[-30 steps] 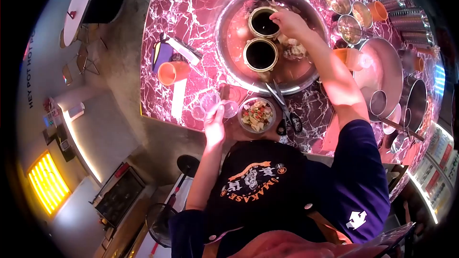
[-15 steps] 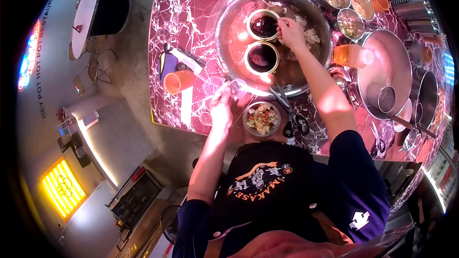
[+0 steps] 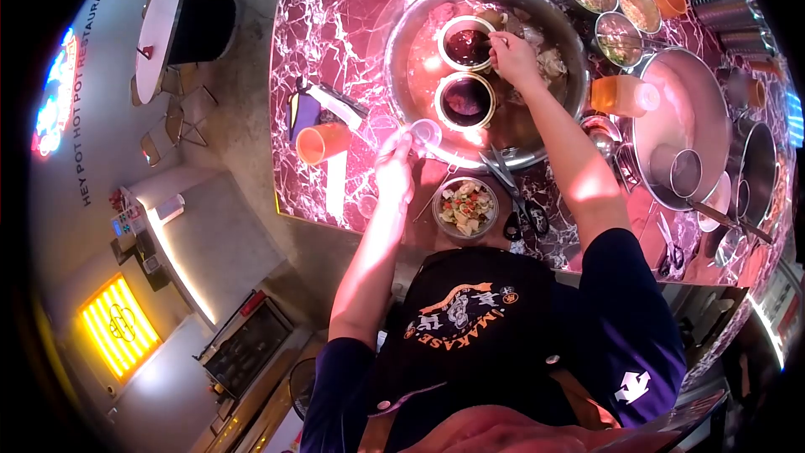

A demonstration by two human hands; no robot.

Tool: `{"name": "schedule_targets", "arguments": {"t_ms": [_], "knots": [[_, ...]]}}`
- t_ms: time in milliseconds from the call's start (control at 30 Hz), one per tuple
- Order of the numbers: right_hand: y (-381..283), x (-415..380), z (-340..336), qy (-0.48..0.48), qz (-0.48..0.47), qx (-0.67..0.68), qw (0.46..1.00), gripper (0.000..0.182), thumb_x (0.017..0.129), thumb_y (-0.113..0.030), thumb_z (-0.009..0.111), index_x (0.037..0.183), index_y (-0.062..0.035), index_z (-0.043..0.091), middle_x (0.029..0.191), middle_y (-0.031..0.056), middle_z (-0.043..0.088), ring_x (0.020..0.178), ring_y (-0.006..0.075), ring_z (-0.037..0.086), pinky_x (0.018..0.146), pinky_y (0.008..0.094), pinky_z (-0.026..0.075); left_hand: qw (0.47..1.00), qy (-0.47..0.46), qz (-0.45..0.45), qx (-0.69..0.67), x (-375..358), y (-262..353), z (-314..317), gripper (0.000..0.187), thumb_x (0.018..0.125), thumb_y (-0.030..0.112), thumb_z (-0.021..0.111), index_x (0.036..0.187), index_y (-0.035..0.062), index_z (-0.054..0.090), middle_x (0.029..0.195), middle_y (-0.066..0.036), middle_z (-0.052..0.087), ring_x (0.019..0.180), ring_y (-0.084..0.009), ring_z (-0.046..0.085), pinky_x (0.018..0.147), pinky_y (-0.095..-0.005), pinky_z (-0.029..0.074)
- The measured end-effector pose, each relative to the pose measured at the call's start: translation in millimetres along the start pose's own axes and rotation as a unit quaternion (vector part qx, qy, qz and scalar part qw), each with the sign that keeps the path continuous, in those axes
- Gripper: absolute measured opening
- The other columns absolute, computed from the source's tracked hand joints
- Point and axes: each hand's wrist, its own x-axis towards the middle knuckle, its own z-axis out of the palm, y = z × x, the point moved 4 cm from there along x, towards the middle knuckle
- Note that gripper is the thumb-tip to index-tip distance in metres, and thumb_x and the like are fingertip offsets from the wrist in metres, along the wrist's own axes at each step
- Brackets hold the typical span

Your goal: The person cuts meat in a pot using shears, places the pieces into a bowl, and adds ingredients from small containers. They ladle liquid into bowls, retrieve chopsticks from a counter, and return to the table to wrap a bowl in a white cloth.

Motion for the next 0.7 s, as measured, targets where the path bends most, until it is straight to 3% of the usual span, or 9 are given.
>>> {"name": "schedule_targets", "arguments": {"t_ms": [100,167,500,700], "knots": [[4,-3,0,0.004,0.047,0.108,0.993,0.021,0.097,-0.017,0.056,0.108,-0.002,0.064,0.075,0.0016,0.06,0.058,0.009,0.056,0.053,0.0235,0.048,1.0,-0.01,0.011,-0.013,-1,0,3,0.02,0.097,0.01,0.056,0.113,0.0017,0.064,0.087,-0.003,0.065,0.077,-0.011,0.06,0.07,-0.0253,0.051],[2,-6,-3,0.005,0.052,0.12,0.991,0.02,0.097,-0.017,0.055,0.107,-0.0021,0.064,0.075,0.0013,0.06,0.058,0.0088,0.056,0.053,0.0232,0.048,1.0,-0.021,0.009,-0.007,-1,-2,2,0.021,0.097,0.01,0.055,0.115,0.0025,0.063,0.091,-0.005,0.064,0.084,-0.015,0.062,0.079,-0.0328,0.054],[-21,-18,-16,0.001,0.067,0.132,0.989,0.019,0.097,-0.017,0.055,0.105,-0.0032,0.065,0.074,-0.0002,0.059,0.06,0.007,0.054,0.054,0.0216,0.046,1.0,-0.003,0.0,-0.023,7,-6,6,0.021,0.097,0.012,0.056,0.114,0.0022,0.063,0.091,-0.005,0.065,0.081,-0.014,0.062,0.075,-0.0317,0.055],[-45,-33,-25,-0.01,-0.012,0.132,0.991,0.02,0.094,-0.019,0.059,0.103,-0.0014,0.066,0.07,0.001,0.059,0.057,0.0075,0.054,0.052,0.0226,0.046,0.995,0.0,0.092,0.034,59,22,48,0.02,0.094,0.014,0.061,0.108,0.0013,0.067,0.089,-0.004,0.066,0.074,-0.0118,0.061,0.066,-0.0259,0.053]]}}
